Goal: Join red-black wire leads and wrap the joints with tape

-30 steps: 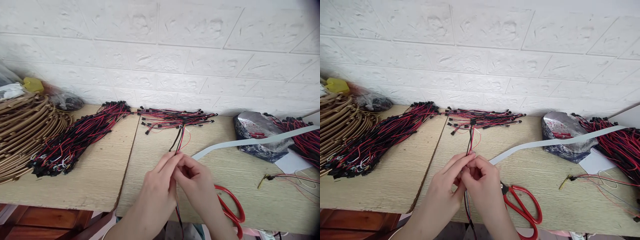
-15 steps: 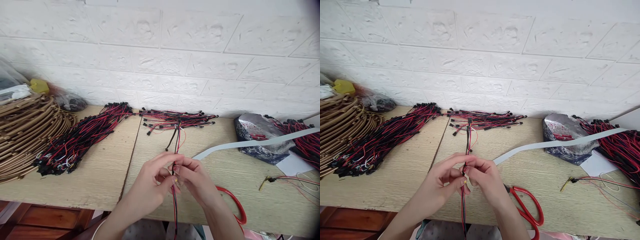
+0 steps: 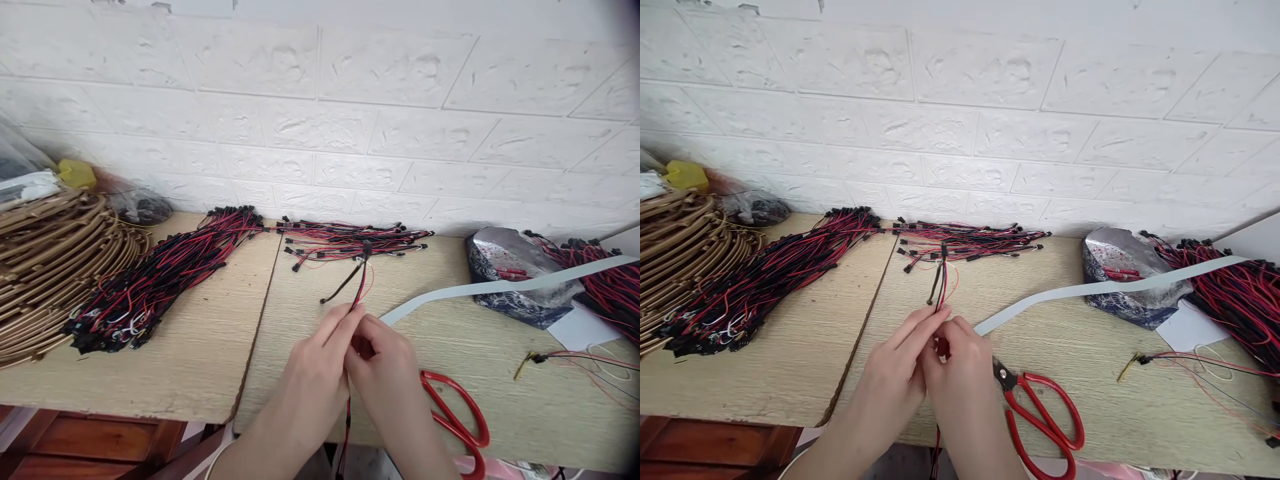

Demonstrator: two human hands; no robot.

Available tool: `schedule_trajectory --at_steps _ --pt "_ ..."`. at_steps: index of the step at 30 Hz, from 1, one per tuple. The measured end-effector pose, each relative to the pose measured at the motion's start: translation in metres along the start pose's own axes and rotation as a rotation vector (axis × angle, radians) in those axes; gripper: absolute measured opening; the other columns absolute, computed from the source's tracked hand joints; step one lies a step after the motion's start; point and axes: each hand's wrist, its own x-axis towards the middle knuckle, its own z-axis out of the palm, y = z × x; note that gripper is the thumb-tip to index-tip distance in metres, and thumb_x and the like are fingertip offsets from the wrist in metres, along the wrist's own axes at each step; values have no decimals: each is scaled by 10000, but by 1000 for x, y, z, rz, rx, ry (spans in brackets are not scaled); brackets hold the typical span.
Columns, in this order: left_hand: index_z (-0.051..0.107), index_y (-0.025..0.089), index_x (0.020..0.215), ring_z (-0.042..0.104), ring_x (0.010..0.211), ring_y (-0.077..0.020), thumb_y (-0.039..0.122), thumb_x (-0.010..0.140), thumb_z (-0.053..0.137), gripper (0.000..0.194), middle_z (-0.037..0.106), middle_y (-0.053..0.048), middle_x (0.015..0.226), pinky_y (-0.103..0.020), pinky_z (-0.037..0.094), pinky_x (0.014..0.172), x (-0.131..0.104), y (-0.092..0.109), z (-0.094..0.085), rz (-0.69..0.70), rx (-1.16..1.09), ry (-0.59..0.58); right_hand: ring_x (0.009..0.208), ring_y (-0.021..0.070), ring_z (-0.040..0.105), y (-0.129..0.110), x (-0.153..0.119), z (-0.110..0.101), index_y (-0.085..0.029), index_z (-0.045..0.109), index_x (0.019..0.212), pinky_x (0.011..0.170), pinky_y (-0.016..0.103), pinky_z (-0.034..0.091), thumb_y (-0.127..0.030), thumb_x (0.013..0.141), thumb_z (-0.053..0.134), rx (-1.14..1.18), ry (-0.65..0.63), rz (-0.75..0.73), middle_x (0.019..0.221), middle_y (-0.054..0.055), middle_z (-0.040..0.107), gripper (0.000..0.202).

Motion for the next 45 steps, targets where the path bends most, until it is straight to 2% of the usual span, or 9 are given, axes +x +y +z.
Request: schedule_trajectory --at_steps 4,10,19,22,28,32,35,39,45 --pt "429 249 1345 559 1158 -200 -57 781 378 644 527 -84 1329 -358 515 956 2 2 -2 -49 -71 -7 516 120 401 0 0 2 -201 471 577 488 243 300 -185 725 506 65 10 37 554 -24 478 153" --pt "512 291 1282 628 668 -50 -13 780 464 588 532 -49 1282 -168 535 602 11 1 -22 -199 -392 -157 526 110 345 8 4 -6 -207 413 550 492 241 282 -268 740 503 351 -164 163 538 -45 372 219" --pt "562 278 1241 609 889 -118 -31 767 435 580 576 -29 1206 -174 524 654 10 2 -20 -176 -319 -134 593 118 414 12 6 -6 -186 492 643 529 239 332 -315 850 500 410 -244 98 628 -21 461 244" --pt "525 284 1280 612 797 -96 -40 761 423 620 557 -40 1230 -182 523 638 10 2 -20 -198 -357 -163 565 119 431 11 7 -4 -184 514 628 507 238 351 -370 860 496 451 -223 118 610 -17 464 297" --pt "311 295 1406 628 754 -94 232 880 520 569 456 -109 1372 -255 539 715 1 -11 -13 -409 -697 -139 439 93 305 20 15 -2 -177 581 589 418 237 259 -481 813 543 475 -113 140 482 -55 368 379" --pt "603 154 1050 628 617 -107 295 889 494 240 651 -82 1034 -243 496 624 -4 -15 -1 -526 -688 -196 446 99 327 28 19 3 -180 594 654 436 238 272 -528 821 527 461 -34 183 479 -59 381 392" --pt "587 137 710 574 493 -105 295 878 477 255 608 -9 663 -217 419 509 -5 -15 5 -596 -654 -175 477 100 354 29 19 4 -198 497 598 461 236 292 -477 788 597 438 -44 187 493 -57 409 353" --pt "565 151 689 531 467 -102 317 832 529 222 539 22 606 -225 417 493 -6 -15 9 -654 -679 -98 488 92 324 27 18 3 -199 430 523 472 240 257 -418 766 627 432 -72 154 481 -58 385 382" --pt "588 141 780 497 476 -105 416 899 420 344 447 44 540 -228 401 516 -23 -19 11 -614 -696 -233 416 56 246 32 25 -1 -153 585 546 429 241 157 -451 648 729 757 -91 297 451 -71 354 346"
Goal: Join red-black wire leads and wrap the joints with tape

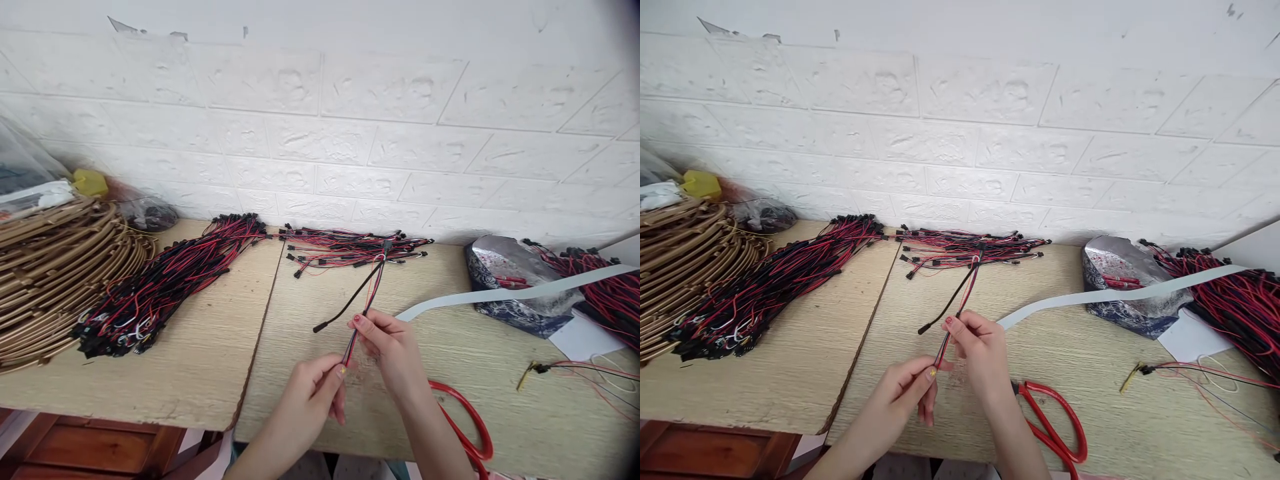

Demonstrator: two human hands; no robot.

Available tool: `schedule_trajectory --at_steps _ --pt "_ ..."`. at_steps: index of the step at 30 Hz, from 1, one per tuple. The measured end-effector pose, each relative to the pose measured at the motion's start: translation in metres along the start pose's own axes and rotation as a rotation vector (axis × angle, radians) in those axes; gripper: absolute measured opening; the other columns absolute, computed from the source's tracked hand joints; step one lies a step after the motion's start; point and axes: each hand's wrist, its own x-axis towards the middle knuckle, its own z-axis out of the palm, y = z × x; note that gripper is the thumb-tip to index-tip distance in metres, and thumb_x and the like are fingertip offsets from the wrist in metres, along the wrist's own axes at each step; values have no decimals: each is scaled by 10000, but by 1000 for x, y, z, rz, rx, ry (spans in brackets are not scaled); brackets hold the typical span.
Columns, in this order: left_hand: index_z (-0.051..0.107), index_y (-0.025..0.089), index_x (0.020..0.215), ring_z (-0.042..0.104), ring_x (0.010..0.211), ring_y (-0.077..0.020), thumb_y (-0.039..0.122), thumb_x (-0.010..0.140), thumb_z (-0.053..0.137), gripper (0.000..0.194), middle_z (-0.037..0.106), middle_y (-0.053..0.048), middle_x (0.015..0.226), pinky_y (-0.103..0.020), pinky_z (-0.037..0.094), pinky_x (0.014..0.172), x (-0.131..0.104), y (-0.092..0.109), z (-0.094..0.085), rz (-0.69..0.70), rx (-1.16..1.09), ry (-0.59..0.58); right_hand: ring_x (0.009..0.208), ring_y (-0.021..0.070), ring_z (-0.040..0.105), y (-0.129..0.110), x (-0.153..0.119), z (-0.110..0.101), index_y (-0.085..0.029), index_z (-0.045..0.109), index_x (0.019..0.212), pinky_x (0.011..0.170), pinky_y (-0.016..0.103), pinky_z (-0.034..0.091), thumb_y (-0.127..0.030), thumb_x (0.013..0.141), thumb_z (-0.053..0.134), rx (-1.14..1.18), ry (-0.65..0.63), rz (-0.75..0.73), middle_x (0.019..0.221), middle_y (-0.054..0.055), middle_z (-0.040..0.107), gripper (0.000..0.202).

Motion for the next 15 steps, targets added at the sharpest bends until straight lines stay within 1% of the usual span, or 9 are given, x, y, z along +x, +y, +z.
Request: schedule_trajectory --at_steps 2,5,6,8,10,12,13,14,15 --pt "603 138 818 437 437 -90 416 911 396 358 396 61 524 -213 355 470 -5 -5 -3 -12 57 13 406 46 226 2 3 -2 -133 641 596 423 241 137 -466 637 738 41 -7 33 466 -60 395 349" --pt "634 148 888 378 428 -84 375 929 380 344 359 70 505 -203 328 449 -11 -10 -12 11 204 57 413 51 244 3 3 -1 -135 641 590 427 241 139 -471 655 719 16 -38 28 477 -48 415 351" --pt "647 155 903 409 449 -92 353 932 382 332 390 61 507 -205 358 471 -13 -10 -16 30 274 61 421 54 246 3 2 0 -140 626 567 431 241 142 -465 658 712 -3 -31 7 474 -53 395 348" --pt "668 176 920 546 583 -124 306 933 395 303 544 13 599 -226 455 585 -18 -7 -25 114 435 98 440 63 248 1 0 2 -153 585 512 443 245 155 -437 664 694 -44 0 -43 472 -62 342 340" --pt "651 202 1031 627 849 -169 254 932 406 270 667 -51 876 -272 503 772 -24 4 -37 281 617 262 469 75 268 -5 -3 3 -164 547 471 464 252 181 -389 673 672 -100 14 -87 489 -58 325 327" --pt "532 225 1243 560 1119 -198 180 922 413 345 614 -87 1182 -329 457 950 -31 27 -47 525 838 545 504 89 307 -14 -8 4 -170 521 455 493 259 212 -338 688 648 -188 -40 -106 509 -46 349 313" --pt "451 227 1326 494 1216 -210 136 907 421 430 548 -94 1293 -359 414 1014 -33 41 -50 658 976 643 520 95 324 -19 -10 4 -173 510 455 507 261 223 -317 695 637 -235 -92 -106 517 -42 359 307" --pt "399 231 1370 415 1298 -227 89 888 424 504 483 -91 1374 -393 364 1064 -35 57 -53 792 1114 683 532 100 334 -24 -13 5 -176 494 457 517 261 230 -300 703 626 -276 -153 -102 523 -41 363 305" --pt "373 242 1388 341 1354 -242 58 873 415 548 446 -73 1415 -428 314 1100 -35 73 -54 915 1251 656 539 103 336 -30 -16 5 -179 472 462 523 261 233 -287 712 613 -305 -222 -94 526 -42 358 307"
